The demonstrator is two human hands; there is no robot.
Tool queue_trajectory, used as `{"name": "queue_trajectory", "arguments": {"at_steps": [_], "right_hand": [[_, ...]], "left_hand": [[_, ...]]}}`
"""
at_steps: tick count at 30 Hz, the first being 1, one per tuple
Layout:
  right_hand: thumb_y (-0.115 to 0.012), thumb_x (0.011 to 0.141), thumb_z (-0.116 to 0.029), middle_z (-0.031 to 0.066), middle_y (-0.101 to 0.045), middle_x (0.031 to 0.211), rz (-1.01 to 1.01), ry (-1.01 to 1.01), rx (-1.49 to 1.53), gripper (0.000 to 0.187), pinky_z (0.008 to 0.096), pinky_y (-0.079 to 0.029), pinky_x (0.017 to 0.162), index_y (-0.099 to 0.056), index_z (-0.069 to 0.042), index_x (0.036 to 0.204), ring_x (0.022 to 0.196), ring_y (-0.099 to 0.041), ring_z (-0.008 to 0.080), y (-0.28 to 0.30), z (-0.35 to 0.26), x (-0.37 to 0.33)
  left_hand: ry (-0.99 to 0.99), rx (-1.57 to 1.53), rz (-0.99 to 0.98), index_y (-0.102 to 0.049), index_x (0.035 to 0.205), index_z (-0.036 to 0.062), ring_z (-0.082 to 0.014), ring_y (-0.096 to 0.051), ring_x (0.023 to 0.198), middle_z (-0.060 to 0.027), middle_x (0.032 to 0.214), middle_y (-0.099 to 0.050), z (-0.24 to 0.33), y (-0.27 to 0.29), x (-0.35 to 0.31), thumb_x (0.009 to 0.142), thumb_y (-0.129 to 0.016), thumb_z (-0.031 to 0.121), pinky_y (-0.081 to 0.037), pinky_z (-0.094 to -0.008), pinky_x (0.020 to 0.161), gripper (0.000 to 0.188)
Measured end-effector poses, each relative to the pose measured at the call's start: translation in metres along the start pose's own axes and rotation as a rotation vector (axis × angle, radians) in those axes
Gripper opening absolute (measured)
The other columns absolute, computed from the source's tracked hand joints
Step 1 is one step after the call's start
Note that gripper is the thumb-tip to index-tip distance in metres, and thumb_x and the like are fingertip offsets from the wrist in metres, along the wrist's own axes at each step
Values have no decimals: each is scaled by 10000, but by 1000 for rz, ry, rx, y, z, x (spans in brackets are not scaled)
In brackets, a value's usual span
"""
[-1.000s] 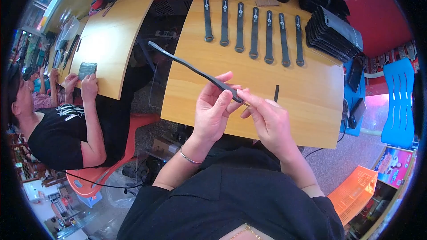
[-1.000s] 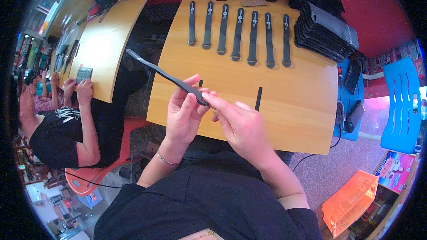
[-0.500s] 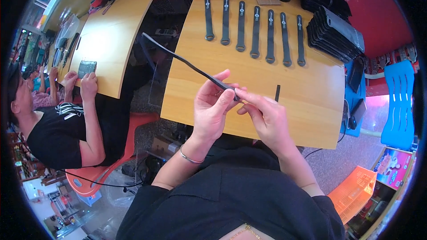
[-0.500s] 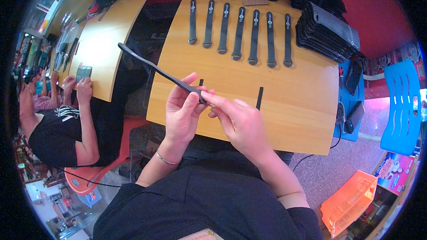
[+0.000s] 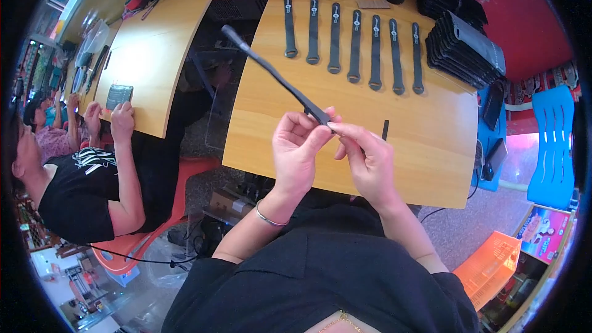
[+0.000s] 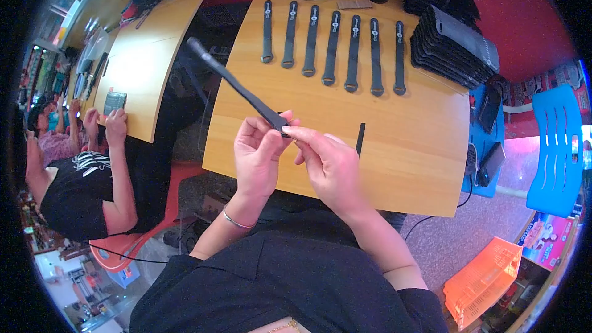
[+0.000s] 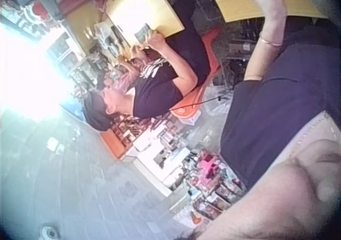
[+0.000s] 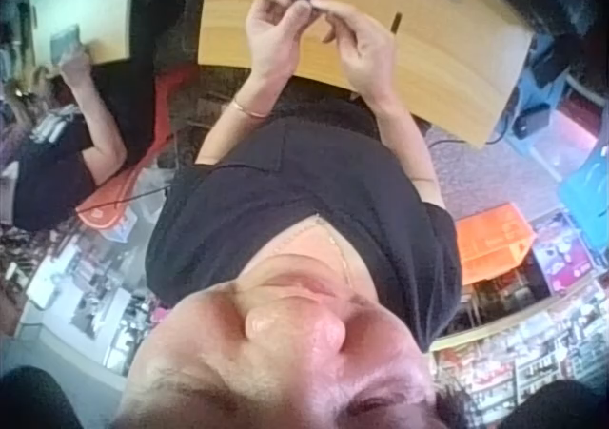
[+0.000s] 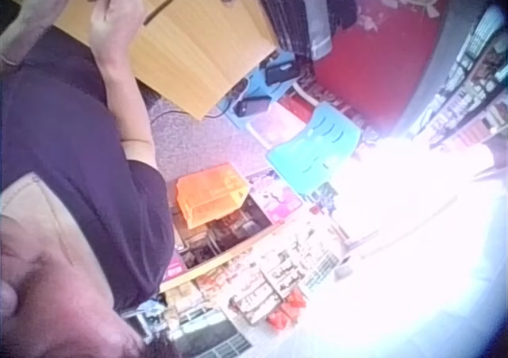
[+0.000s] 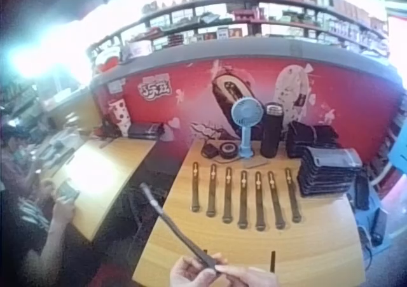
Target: The worker is inserting small rods into fabric straps and organizing them on a workbench.
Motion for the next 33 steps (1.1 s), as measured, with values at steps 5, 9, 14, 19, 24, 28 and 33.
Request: {"name": "queue_trajectory", "arguments": {"at_steps": [5, 9, 14, 19, 24, 28, 33], "right_hand": [[-581, 838, 42, 83, -609, 685, -4, -28, 24, 251, 280, -461, 545, -637, -84, 1048, 584, -597, 159, -3, 5, 1], [-564, 855, 46, 64, -582, 662, -30, -133, 146, 246, 255, -444, 532, -635, -82, 1053, 573, -569, 123, -8, 16, 0], [-558, 863, 45, 55, -573, 653, -43, -181, 228, 238, 239, -430, 520, -636, -78, 1052, 571, -556, 102, -10, 25, 0], [-571, 853, 30, 50, -592, 659, -62, -118, 112, 235, 248, -421, 511, -648, -90, 1039, 554, -551, 113, -5, 13, 6], [-609, 818, -31, 47, -618, 668, -121, 170, -314, 255, 303, -436, 517, -640, -125, 1054, 549, -562, 182, 1, -15, 10], [-614, 815, -35, 43, -617, 666, -78, 156, -381, 266, 305, -435, 519, -625, -120, 1067, 553, -559, 187, 2, -25, 7], [-623, 810, -39, 45, -621, 674, -47, 163, -475, 288, 315, -436, 522, -611, -123, 1085, 560, -559, 199, 5, -26, 4]], "left_hand": [[4, 126, -9, -521, 900, -3, -236, -630, 996, -215, 1100, -611, -1, 5, 3, 824, -631, -65, -517, -335, 870, 147], [11, 115, -72, -532, 879, -8, -236, -627, 1005, -224, 1097, -614, -2, 7, 6, 820, -625, -79, -507, -345, 894, 130], [-12, 118, -155, -527, 881, -10, -244, -620, 1022, -227, 1100, -612, -3, 7, 11, 829, -612, -77, -509, -362, 896, 121], [132, -74, -180, -531, 932, -4, -251, -611, 1038, -224, 1078, -615, -7, 7, 15, 860, -592, -33, -523, -382, 884, 98], [193, -50, -140, -530, 1166, 6, -233, -621, 1009, -164, 1089, -620, -2, 4, 15, 866, -605, 6, -536, -363, 866, 309], [106, 14, -160, -521, 1202, 8, -222, -621, 1006, -144, 1095, -621, -2, 9, 12, 856, -622, 7, -539, -353, 861, 360], [28, 111, -76, -527, 1179, -6, -228, -621, 998, -142, 1082, -622, 5, 5, 9, 832, -642, -18, -546, -345, 849, 366]]}}
Point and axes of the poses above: each hand's wrist, its own x-axis towards the middle knuckle, its own y-axis out of the back of the hand, z = x × y, the point moved 9 cm from there along x, towards the middle knuckle
